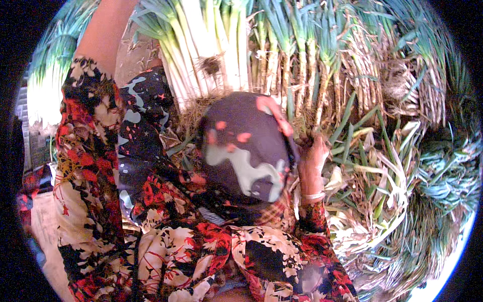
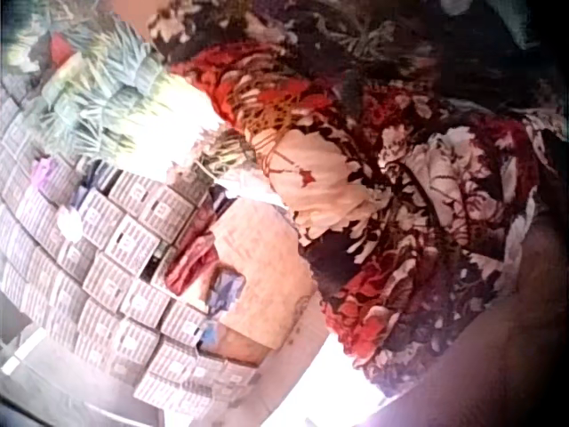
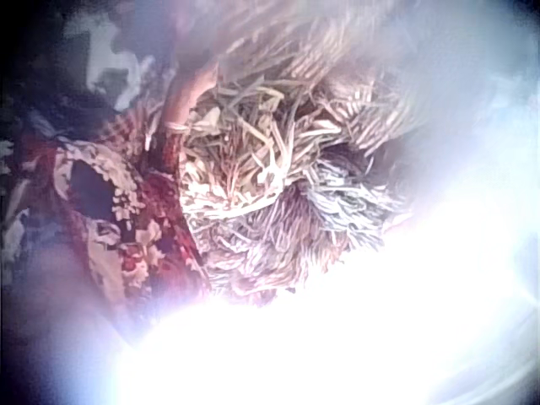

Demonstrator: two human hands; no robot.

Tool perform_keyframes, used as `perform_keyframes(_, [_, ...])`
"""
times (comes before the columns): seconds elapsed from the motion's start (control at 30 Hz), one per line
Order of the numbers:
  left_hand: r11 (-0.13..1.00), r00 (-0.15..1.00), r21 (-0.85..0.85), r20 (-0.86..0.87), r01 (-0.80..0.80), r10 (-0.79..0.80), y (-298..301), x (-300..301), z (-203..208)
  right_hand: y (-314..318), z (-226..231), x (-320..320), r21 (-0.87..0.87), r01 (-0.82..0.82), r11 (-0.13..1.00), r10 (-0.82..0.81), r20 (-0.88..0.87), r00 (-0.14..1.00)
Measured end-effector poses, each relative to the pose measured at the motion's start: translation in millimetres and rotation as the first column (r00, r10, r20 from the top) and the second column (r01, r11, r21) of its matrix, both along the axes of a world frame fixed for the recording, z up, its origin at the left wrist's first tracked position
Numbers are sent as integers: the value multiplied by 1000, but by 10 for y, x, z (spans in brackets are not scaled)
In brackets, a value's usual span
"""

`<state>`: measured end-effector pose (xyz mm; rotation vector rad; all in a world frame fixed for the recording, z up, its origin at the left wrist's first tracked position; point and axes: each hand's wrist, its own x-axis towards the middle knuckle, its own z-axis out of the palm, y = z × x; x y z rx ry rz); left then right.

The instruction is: The person peels the outer layers of individual leeks by hand, collects them into a bundle, and then ties the bundle together using a green strip.

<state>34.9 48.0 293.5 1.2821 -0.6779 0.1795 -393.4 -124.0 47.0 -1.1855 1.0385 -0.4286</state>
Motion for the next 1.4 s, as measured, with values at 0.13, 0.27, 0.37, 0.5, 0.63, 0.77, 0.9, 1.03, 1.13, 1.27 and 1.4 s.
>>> perform_keyframes(0.13, [977, 962, 213, -261, -19, 76, 439, -88, -472, -36, -168, -308, -225, -143, 964, 79, -269, 960])
perform_keyframes(0.27, [671, 886, 579, 314, -464, 341, 1445, 255, -1415, 54, -166, -417, -202, -270, 941, 191, -338, 921])
perform_keyframes(0.37, [769, 889, 568, -133, -293, 438, 1369, 318, -1873, 41, -195, -460, -202, -288, 936, 194, -387, 901])
perform_keyframes(0.5, [549, 812, 753, -34, -362, 582, 1832, 392, -2625, 75, -142, -499, -186, -343, 921, 240, -422, 874])
perform_keyframes(0.63, [327, 677, 736, 236, -593, 698, 1761, 318, -3203, 54, -254, -445, -150, -380, 913, 274, -465, 842])
perform_keyframes(0.77, [21, 663, 772, 531, -635, 528, 1729, 290, -3389, 131, -373, -328, -132, -405, 905, 297, -485, 822])
perform_keyframes(0.9, [115, 491, 580, 549, -807, 676, 1840, 384, -3564, 236, -445, -76, -119, -488, 865, 400, -425, 812])
perform_keyframes(1.03, [-77, 732, 771, 627, -632, 269, 1835, 432, -3877, 208, -802, 222, -709, -660, 248, 625, -404, 668])
perform_keyframes(1.13, [368, 810, 786, 269, -497, 521, 1588, 328, -3847, 138, -923, 415, -121, -422, 899, 348, -387, 854])
perform_keyframes(1.27, [427, 771, 793, 84, -435, 631, 1523, 177, -3619, -427, -904, 834, -539, -391, 746, 187, -395, 900])
perform_keyframes(1.4, [618, 795, 689, -99, -379, 598, 1167, -44, -3306, -1018, -1654, 883, -534, -520, 667, 97, -630, 770])
